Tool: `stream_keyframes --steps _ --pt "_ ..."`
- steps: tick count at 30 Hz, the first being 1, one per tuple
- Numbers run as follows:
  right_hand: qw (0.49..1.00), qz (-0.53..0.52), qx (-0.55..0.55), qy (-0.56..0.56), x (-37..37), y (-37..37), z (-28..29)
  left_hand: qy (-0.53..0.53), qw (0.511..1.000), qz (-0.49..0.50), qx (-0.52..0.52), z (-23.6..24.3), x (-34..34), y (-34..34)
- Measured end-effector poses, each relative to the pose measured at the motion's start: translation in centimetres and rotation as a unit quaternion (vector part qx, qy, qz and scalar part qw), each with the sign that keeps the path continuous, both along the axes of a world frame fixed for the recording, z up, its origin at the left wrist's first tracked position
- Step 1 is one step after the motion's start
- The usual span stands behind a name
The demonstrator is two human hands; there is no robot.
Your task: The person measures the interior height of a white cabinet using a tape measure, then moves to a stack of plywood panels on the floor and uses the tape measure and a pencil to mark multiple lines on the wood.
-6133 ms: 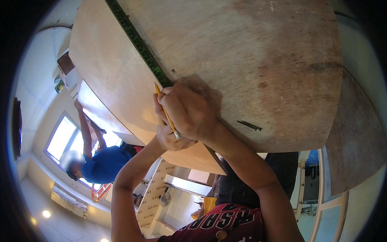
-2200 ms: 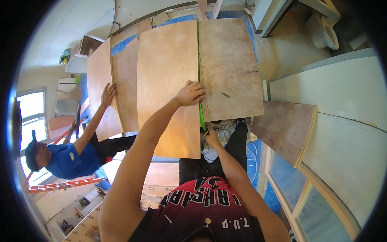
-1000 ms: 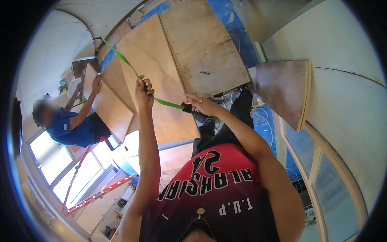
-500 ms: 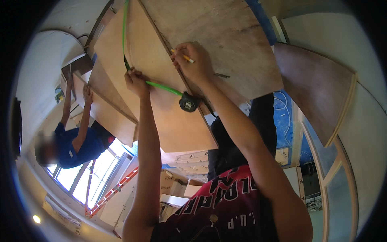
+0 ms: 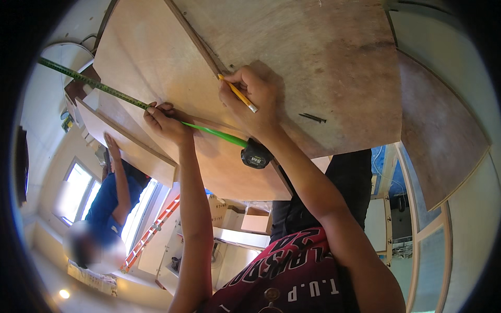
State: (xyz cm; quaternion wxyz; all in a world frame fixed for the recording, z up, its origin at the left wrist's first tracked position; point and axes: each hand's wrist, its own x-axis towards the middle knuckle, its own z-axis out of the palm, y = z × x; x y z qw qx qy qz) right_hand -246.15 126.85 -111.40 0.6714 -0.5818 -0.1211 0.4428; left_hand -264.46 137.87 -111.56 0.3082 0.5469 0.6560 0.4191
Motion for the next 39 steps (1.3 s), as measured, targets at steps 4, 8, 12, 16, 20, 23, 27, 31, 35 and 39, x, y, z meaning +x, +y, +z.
stream_keyframes --steps 4,8,12,16,20,23,27,31,35,39 --pt "1.000 -0.007 -0.004 0.009 -0.3 -0.2 -0.3 0.011 1.000 -0.006 -0.021 0.2 -0.2 0.1" --pt "1.000 0.009 -0.011 0.003 0.0 -0.3 -0.2 0.017 1.000 0.001 -0.017 0.3 -0.1 0.0" --pt "0.999 0.002 -0.014 -0.044 0.1 -0.3 -0.5 0.008 1.000 -0.001 -0.014 0.1 0.0 0.0" --pt "0.998 0.043 -0.014 -0.034 -0.5 -1.0 -1.3 0.032 0.999 -0.007 -0.015 0.2 -0.2 0.1" --pt "0.998 0.038 -0.008 -0.057 -0.5 -0.8 -1.4 0.006 1.000 -0.006 -0.014 -0.1 -0.5 0.2" --pt "0.996 0.044 0.005 -0.074 0.0 -0.8 -1.1 0.010 1.000 -0.006 -0.012 -0.1 -0.5 0.0" --pt "0.999 0.026 -0.010 -0.024 -0.6 -0.9 -1.3 0.002 1.000 0.001 -0.012 -0.1 -0.4 0.0" --pt "0.998 0.009 0.013 -0.060 -0.5 -0.8 -1.3 -0.002 1.000 0.005 -0.015 0.0 0.0 0.0" --pt "0.999 0.018 0.012 -0.043 -0.3 -0.7 -1.0 0.010 1.000 -0.001 -0.020 0.1 0.2 0.0" --pt "0.994 0.039 0.029 -0.099 0.2 -0.8 -1.1 -0.036 0.999 -0.005 -0.007 -0.1 0.1 0.0"
